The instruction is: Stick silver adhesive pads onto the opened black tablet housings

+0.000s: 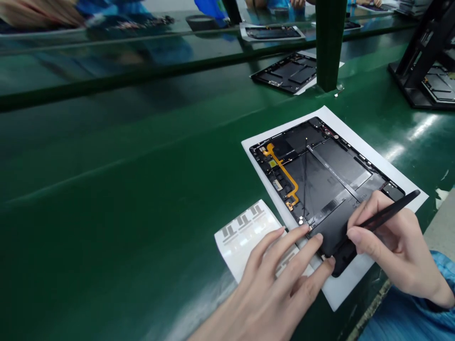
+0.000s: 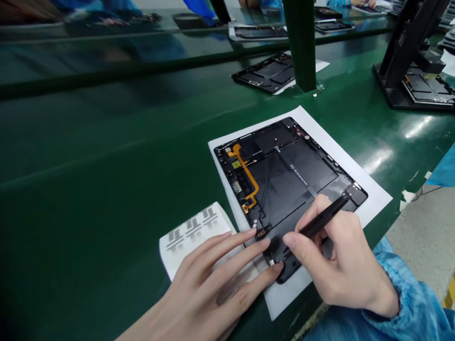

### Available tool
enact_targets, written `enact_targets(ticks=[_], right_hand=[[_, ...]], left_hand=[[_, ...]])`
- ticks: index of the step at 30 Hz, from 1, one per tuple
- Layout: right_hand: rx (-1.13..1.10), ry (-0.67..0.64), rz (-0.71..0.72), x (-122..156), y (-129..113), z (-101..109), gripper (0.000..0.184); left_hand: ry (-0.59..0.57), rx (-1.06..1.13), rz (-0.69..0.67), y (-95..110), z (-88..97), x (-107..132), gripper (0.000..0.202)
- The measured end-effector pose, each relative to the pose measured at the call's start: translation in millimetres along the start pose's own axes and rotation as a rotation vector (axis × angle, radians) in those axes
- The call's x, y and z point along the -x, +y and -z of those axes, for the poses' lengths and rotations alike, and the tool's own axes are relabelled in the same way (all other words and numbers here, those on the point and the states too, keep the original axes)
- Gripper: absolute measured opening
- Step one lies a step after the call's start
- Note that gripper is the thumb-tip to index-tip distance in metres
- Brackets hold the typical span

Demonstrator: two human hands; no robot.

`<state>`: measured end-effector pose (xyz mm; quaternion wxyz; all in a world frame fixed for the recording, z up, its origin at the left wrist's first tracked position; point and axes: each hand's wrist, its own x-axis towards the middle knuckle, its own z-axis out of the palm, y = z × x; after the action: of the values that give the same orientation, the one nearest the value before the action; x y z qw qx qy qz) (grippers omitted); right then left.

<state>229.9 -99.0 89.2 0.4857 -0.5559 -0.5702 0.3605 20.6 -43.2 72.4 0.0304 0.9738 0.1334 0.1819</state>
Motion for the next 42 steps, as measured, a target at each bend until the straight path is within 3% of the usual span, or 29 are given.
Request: enact_targets(ticks=[4, 9, 13, 16, 18, 20, 23, 26, 29, 33, 36, 39, 42], right_hand=[[-0.042, 0.053, 0.018, -0.5, 1.8, -0.6, 0.016], [-0.121, 0.126, 0.015, -2.2, 5.0, -0.7, 0.016], [-0.104, 0.105, 0.009, -5.4, 9.5, 0.6, 0.019], [-0.089, 0.069, -0.017, -7.5, 13.6, 0.5, 0.022], [-0.092, 0.054, -0.040, -7.9, 17.0, -0.5, 0.023], [-0.094, 0.048, -0.061, -7.6, 21.1, -2.3, 0.025], [-0.096, 0.043, -0.052, -7.0, 27.4, -6.3, 0.030], [-0.112, 0.040, -0.038, -7.3, 32.3, -10.8, 0.035], [-0.152, 0.072, -0.062, -7.8, 35.7, -14.6, 0.041], [-0.222, 0.103, -0.090, -7.9, 39.8, -17.1, 0.047], [-0.335, 0.163, -0.084, -7.0, 41.1, -17.2, 0.046], [-0.451, 0.217, -0.078, -5.1, 39.4, -16.1, 0.045], [-0.515, 0.209, -0.086, -3.5, 37.0, -14.8, 0.043]], left_hand=[[0.116, 0.066, 0.061, 1.6, -7.1, -0.8, 0.040], [-0.071, 0.104, 0.081, 4.6, 7.0, -4.9, 0.045], [-0.186, 0.230, 0.031, -6.2, 33.0, -31.0, 0.039], [-0.129, 0.379, 0.096, -40.9, 46.1, -63.9, 0.038], [-0.031, 0.322, 0.369, -78.1, 47.4, -84.4, 0.032], [0.002, 0.264, 0.511, -119.3, 42.4, -98.2, 0.034], [-0.063, 0.296, 0.671, -169.8, 27.4, -104.4, 0.029], [-0.144, 0.368, 0.725, -194.4, 10.2, -99.4, 0.025], [-0.145, 0.414, 0.733, -198.6, -2.7, -93.5, 0.024], [-0.037, 0.454, 0.714, -193.4, -6.8, -92.4, 0.024], [0.091, 0.451, 0.686, -194.9, 2.3, -92.3, 0.025], [0.242, 0.396, 0.675, -209.8, 25.8, -82.5, 0.026], [0.414, 0.284, 0.687, -235.1, 61.5, -57.2, 0.026]])
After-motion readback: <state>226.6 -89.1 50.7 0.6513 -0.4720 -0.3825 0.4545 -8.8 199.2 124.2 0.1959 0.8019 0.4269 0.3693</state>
